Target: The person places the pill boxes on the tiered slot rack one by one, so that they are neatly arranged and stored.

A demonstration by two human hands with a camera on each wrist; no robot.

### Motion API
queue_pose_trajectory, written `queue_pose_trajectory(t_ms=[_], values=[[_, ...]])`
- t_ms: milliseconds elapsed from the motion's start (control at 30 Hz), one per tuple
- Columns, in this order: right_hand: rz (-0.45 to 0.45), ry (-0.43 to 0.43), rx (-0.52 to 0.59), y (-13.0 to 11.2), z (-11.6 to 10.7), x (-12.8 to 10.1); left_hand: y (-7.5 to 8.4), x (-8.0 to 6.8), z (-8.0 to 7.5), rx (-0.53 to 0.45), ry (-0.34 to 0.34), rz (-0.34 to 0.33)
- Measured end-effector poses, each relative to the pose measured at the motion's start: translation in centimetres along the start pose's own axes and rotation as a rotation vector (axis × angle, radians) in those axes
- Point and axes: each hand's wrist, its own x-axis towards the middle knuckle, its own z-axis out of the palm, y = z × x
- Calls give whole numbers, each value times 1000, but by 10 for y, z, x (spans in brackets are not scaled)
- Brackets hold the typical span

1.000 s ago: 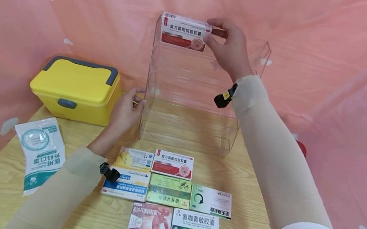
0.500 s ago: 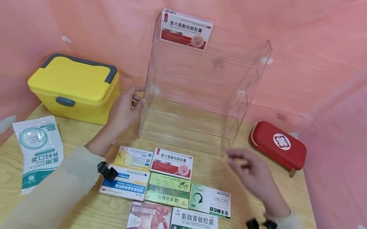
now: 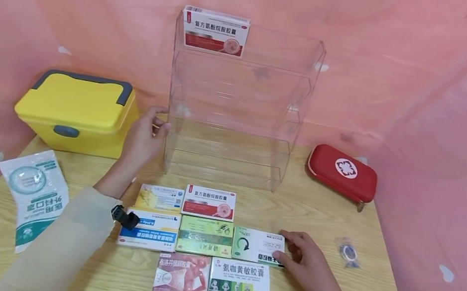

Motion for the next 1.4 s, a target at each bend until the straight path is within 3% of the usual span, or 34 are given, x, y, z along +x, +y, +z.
queue_pose_trajectory(t_ms=[167, 400, 567, 800, 933, 1200, 1333, 1400], values=[[-4, 3, 13, 1, 0, 10, -2, 0, -1, 7, 3, 6], [4, 130, 41, 4, -5, 20, -2, 1, 1, 24, 6, 15], [3, 167, 46, 0, -7, 21, 0, 0, 1, 21, -4, 18], [-160, 233, 50, -4, -7, 9, 0, 0, 0, 24, -6, 14], [-254, 221, 37, -3, -6, -1, -1, 0, -2, 21, -2, 16], [-238, 181, 48, -6, -11, -5, -4, -1, -3, 27, 14, 32], [-298, 204, 32, -16, -28, 4, -4, -1, -1, 31, 15, 43], [-341, 235, 23, -34, -44, 12, -3, -1, -2, 31, 13, 39]])
